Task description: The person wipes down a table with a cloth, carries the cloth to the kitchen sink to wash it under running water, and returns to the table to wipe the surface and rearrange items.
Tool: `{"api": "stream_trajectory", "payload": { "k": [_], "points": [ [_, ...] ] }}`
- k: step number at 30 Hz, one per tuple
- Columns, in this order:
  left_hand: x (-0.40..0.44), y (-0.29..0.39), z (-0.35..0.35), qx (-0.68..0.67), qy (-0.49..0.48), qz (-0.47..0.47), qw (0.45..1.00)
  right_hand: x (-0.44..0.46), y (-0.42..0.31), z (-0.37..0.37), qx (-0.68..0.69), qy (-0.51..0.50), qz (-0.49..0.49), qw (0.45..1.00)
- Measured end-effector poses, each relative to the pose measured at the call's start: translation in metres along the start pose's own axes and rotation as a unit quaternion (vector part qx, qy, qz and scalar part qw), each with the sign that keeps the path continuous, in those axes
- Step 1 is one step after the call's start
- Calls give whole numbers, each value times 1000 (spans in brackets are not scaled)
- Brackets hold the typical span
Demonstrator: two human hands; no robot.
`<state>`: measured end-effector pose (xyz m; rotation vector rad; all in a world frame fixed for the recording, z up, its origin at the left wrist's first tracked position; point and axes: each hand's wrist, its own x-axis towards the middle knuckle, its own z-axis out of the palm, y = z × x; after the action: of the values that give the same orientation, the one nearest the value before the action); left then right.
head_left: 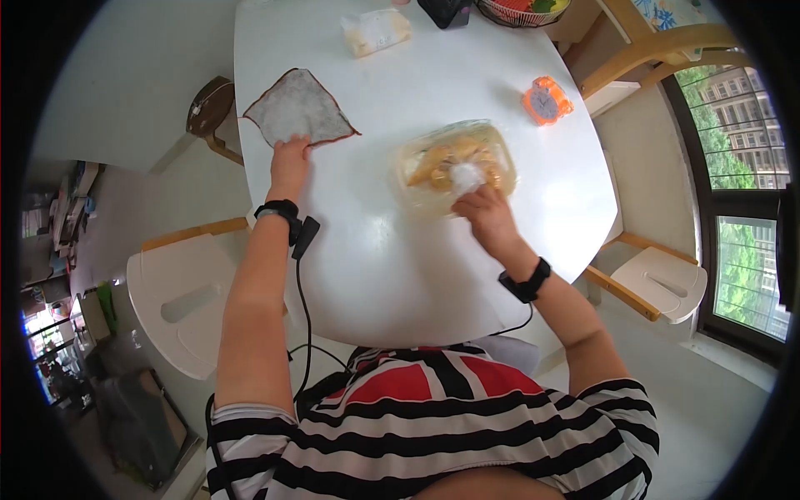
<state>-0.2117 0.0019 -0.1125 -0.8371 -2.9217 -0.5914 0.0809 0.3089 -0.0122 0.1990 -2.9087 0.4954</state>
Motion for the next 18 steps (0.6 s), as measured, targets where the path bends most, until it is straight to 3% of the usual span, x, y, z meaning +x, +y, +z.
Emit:
{"api": "stream_trajectory", "payload": {
  "k": [4,6,7,10,12,14,16,18],
  "points": [
    [-62,49,-9,-69,-25,74,995,-37,38,-29,-40,1,88,995],
    [-112,78,-8,-76,-53,116,989,-55,21,-54,-87,-10,137,987],
    [-131,99,-20,-158,-155,74,972,-50,0,-73,-74,0,151,986],
    [-179,144,-36,-205,-236,103,944,-23,-43,-72,80,84,160,980],
    [-184,163,-57,-253,-264,125,922,-6,-54,-36,155,62,136,977],
    [-191,161,-89,-337,-475,10,813,16,-78,14,186,14,84,979],
    [-219,118,-118,-338,-433,30,835,33,-126,75,145,-43,97,984],
    [-250,62,-172,-340,-345,-120,867,45,-184,139,55,-85,112,989]
  ]
}}
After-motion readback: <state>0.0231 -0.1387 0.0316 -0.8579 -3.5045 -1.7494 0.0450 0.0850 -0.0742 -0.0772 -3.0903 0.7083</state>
